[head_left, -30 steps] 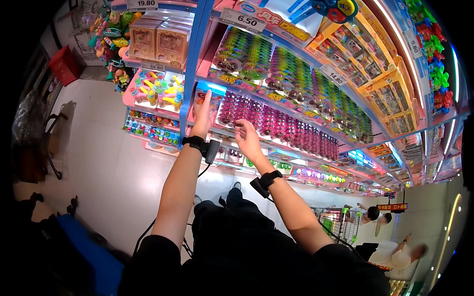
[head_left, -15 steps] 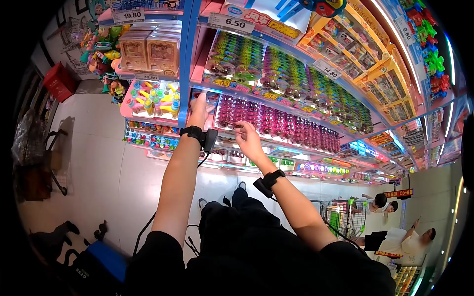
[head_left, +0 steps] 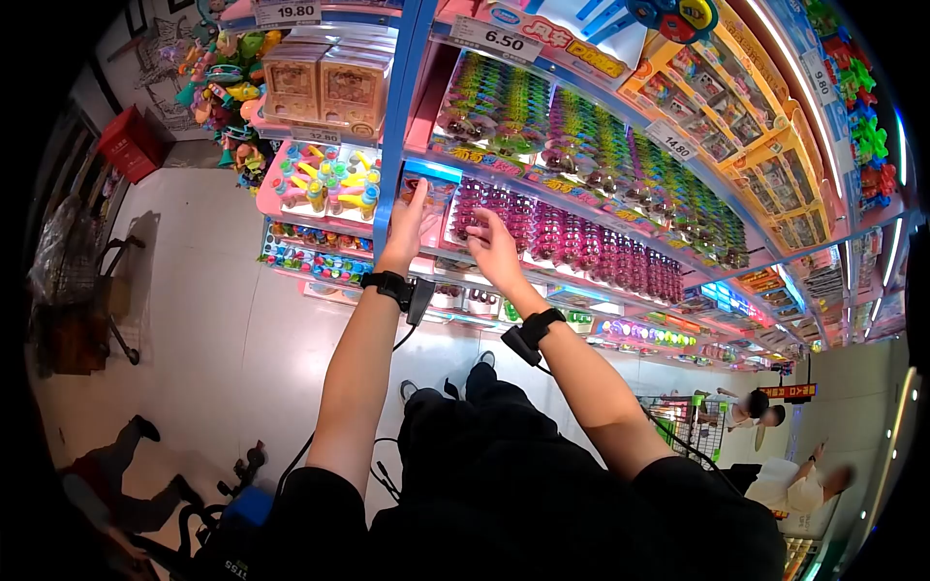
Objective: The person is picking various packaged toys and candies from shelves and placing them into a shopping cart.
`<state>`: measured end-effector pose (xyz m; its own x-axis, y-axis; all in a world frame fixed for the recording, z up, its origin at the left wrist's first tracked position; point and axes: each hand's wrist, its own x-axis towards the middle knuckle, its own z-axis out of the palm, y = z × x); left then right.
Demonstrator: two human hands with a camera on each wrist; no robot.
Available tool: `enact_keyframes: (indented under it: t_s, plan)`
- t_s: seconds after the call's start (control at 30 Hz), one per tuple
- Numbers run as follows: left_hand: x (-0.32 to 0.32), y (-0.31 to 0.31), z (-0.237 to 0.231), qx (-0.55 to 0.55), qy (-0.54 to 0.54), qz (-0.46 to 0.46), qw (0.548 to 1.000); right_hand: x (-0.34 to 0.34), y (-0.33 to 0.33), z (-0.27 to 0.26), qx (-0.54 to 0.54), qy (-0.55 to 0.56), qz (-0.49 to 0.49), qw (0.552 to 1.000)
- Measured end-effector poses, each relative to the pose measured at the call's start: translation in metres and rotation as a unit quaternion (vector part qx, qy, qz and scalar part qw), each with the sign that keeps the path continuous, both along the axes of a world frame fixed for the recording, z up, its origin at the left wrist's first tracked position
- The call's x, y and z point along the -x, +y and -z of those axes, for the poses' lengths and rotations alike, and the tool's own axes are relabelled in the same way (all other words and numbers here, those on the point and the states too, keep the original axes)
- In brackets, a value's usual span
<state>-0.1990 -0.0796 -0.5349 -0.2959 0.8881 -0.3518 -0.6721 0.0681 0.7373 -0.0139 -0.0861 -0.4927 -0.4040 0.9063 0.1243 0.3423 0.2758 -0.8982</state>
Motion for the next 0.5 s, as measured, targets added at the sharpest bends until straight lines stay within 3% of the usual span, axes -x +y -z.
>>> enact_keyframes:
  t_s: [0.1,0.23,0.27,0.3,0.37,0.4,0.5]
  plan:
    - [-0.006,-0.015,0.010,0.012,-0.013,-0.016,1.000,0.031,0.026,0.007,0.049,0.072,0.041,0.995]
    - [-0.010,-0.036,0.023,0.049,0.015,-0.012,0.999,0.063,0.055,-0.002,0.056,-0.050,0.118,0.990]
    - [-0.009,-0.041,0.022,0.053,0.022,-0.012,0.998,0.068,0.079,0.036,-0.008,-0.015,0.133,0.991]
    - [-0.007,-0.046,0.026,0.047,0.016,-0.018,0.999,0.073,0.077,0.024,0.048,0.018,0.114,0.992]
    - [-0.006,-0.058,0.034,0.037,0.003,-0.030,0.999,0.077,0.096,0.046,0.049,0.029,0.127,0.990]
    - [-0.007,-0.066,0.035,0.005,-0.005,-0.047,0.999,0.078,0.089,0.024,0.116,0.024,0.097,0.988]
    - [-0.007,-0.078,0.039,0.024,-0.012,-0.055,0.998,0.078,0.087,0.020,0.163,0.059,0.092,0.981]
